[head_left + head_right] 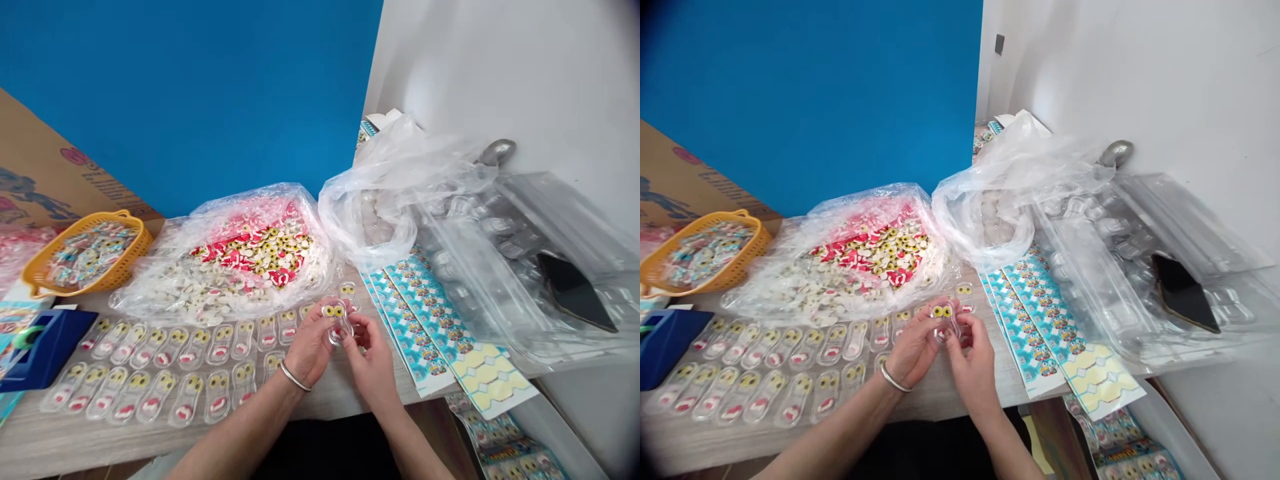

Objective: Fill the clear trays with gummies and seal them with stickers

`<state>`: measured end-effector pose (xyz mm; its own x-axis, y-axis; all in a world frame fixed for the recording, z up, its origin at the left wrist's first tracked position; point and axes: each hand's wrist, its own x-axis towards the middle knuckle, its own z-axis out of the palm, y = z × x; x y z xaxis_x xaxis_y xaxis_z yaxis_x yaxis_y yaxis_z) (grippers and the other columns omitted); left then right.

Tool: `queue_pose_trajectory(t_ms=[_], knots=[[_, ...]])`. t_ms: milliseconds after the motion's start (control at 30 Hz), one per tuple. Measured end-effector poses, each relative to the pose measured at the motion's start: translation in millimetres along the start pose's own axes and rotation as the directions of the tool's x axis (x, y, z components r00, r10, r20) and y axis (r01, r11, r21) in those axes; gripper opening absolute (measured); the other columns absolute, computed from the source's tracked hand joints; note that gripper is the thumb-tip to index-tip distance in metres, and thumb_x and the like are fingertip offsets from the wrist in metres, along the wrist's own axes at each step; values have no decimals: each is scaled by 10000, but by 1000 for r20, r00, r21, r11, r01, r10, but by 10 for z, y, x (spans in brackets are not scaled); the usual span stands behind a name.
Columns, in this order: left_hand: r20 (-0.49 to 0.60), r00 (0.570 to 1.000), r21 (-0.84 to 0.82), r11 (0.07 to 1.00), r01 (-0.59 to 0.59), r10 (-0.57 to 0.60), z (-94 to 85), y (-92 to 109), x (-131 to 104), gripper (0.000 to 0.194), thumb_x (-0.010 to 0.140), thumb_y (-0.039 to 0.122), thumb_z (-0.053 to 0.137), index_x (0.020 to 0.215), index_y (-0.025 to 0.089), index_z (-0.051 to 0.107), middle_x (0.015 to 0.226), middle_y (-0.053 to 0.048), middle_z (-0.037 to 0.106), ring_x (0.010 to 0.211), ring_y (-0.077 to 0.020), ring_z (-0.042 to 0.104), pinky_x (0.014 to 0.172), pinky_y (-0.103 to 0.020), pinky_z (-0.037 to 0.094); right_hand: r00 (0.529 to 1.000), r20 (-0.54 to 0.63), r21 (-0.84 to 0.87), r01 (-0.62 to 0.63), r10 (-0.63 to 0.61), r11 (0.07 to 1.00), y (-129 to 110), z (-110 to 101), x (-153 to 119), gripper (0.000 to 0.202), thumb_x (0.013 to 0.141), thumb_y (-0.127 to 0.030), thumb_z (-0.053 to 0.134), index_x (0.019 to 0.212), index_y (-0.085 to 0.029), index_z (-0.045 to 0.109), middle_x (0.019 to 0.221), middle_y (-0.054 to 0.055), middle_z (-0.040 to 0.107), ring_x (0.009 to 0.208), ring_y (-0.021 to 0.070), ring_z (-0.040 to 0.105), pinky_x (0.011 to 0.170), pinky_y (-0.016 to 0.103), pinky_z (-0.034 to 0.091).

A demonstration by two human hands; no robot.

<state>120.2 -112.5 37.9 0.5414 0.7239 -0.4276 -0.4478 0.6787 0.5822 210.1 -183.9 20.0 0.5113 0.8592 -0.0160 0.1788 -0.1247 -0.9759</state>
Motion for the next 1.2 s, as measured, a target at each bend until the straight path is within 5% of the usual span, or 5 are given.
queue_pose_trajectory(t_ms=[233, 433, 667, 900, 1200], knots=[[-166, 953, 271, 941, -203, 253, -369, 323, -185, 436, 789, 246, 682, 1213, 223, 584, 1334, -95, 584, 1174, -219, 571, 973, -352, 436, 953, 129, 251, -298, 273, 921, 207, -11, -196, 327, 769, -441, 672, 976, -218, 553, 803, 34, 692, 698, 197, 654, 594, 297, 511], [-66, 776, 829, 467, -307, 627, -827, 729, -587, 292, 873, 295, 573, 1152, 233, 635, 1151, -85, 660, 1087, -223, 590, 1021, -414, 398, 943, 225, -15, -248, 245, 969, 392, 236, -512, 263, 822, -273, 578, 1072, -230, 511, 719, -22, 640, 667, 187, 643, 658, 306, 500], [122, 947, 921, 322, -221, 298, -971, 319, -873, 199, 725, 218, 699, 884, 315, 768, 1055, -65, 733, 1274, -332, 471, 1175, -522, 147, 945, 313, -454, 63, 93, 889, 287, 530, -529, 113, 869, -213, 518, 974, -240, 550, 706, -12, 637, 632, 186, 626, 601, 277, 437], [291, 935, 955, 5, -298, 204, -1340, 287, -750, 269, 795, 206, 637, 1006, 334, 747, 1173, -46, 706, 1329, -323, 437, 1185, -531, 65, 909, 416, -763, 322, 44, 560, 110, 674, -583, 142, 935, -311, 523, 878, -207, 601, 777, 83, 696, 668, 238, 662, 561, 299, 404], [374, 869, 921, -22, -388, 324, -1203, 279, -620, 301, 763, 189, 695, 1015, 347, 748, 1183, -54, 696, 1312, -344, 451, 1158, -543, 216, 989, -6, -888, 64, -150, 456, 198, -424, 241, 206, 908, -176, 491, 1077, -180, 608, 1120, 142, 625, 1015, 287, 568, 855, 396, 422]])
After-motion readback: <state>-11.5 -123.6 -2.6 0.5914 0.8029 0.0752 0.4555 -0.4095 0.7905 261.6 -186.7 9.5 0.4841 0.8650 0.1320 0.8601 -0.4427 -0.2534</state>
